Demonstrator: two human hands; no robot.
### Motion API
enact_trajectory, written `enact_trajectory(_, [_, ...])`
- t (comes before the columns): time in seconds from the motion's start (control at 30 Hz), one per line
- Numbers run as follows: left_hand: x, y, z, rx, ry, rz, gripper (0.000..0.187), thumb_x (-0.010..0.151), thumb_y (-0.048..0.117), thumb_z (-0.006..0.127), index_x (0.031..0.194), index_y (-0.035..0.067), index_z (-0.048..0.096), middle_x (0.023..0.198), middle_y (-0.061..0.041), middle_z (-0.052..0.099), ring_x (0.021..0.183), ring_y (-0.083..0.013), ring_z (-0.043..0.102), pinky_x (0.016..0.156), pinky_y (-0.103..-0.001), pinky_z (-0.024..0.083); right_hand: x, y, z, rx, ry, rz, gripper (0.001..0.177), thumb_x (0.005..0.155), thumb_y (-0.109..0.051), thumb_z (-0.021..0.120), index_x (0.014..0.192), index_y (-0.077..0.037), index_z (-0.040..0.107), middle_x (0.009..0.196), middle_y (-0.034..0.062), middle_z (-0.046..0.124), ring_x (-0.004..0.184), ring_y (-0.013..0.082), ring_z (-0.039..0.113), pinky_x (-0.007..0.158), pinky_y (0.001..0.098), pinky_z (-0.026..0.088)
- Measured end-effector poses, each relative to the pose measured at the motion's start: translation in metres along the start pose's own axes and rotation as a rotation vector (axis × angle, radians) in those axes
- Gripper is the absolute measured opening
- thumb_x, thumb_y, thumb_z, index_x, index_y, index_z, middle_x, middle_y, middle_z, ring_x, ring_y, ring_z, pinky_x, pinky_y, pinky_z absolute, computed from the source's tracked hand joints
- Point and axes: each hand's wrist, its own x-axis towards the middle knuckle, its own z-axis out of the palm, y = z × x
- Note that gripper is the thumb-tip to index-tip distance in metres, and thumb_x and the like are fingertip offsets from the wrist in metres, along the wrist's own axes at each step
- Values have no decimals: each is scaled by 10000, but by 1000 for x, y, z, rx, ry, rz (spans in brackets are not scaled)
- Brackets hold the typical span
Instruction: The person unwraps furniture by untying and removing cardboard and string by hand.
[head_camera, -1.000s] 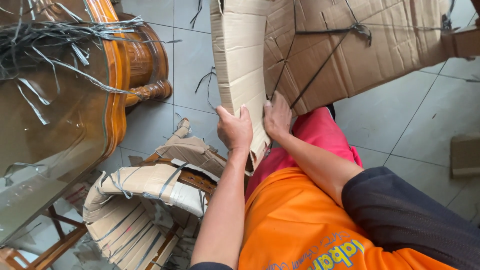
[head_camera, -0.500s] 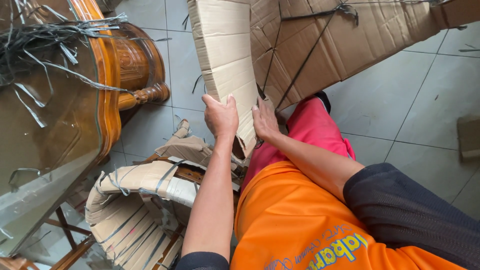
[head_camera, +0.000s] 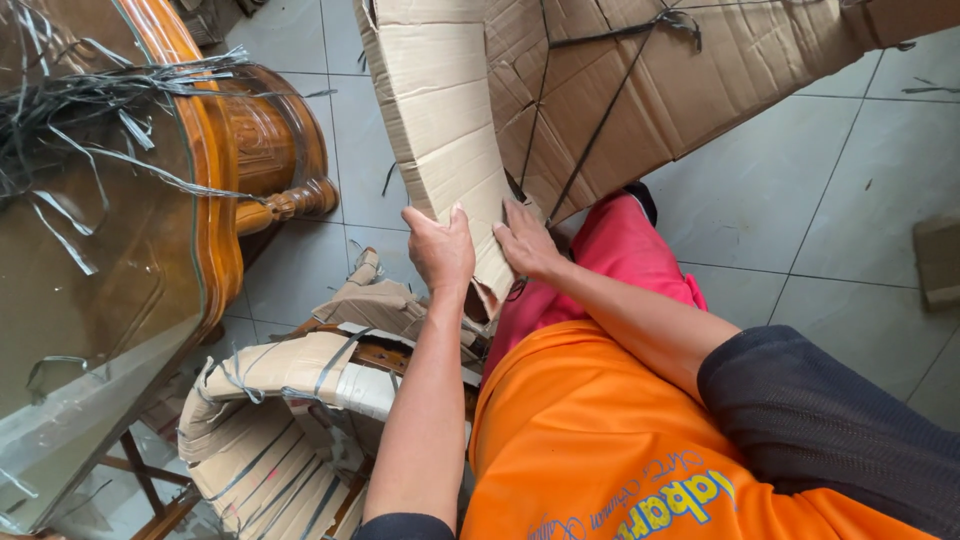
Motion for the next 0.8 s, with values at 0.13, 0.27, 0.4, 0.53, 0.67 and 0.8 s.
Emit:
enact_trajectory(0.13, [4,-7,8,37,25,4,435,862,294,727,1114,58,464,957,-290,695,985,-510,695,863,-620,541,10,-39,-28,195,83,-283,704,1093,-542,325,1674,-186,153,1703,179,198,1585,361,143,1287,529,98])
enact_trajectory(0.27, [2,-1,6,52,24,-27,437,864,300,725,1120,70,456,965,-278,704,991,-496,700,876,-613,543,49,-96,-22,204,113,-258,685,1116,-496,367,1673,-178,126,1710,213,162,1592,401,104,1306,523,98])
enact_trajectory(0.4, [5,-1,-1,-1,-69,-95,453,853,302,700,1159,81,452,1063,-281,692,1088,-488,668,931,-596,519,75,-111,-12,256,137,-18,802,1065,-722,237,1671,-290,-60,1727,208,-27,1588,433,-42,1288,573,-11])
enact_trajectory(0.53, [15,29,-33,-143,-269,-160,528,774,312,754,1198,54,573,1135,-262,707,1167,-466,656,963,-578,512,74,-119,-19,228,160,10,841,1052,-733,226,1669,-207,2,1720,231,30,1600,400,16,1323,483,17])
enact_trajectory(0.67, [41,49,-28,-198,-254,-144,560,754,323,744,1210,28,611,1156,-251,711,1192,-441,652,974,-560,510,112,-77,-10,239,114,116,957,990,-854,252,1674,-254,-42,1736,136,-19,1596,377,20,1291,570,56])
enact_trajectory(0.8, [56,34,-3,-157,-89,-209,365,716,229,760,1047,89,695,923,-133,763,938,-324,757,783,-468,589,122,-70,-20,310,137,186,1049,936,-893,266,1670,-165,81,1710,196,142,1571,410,169,1293,555,128])
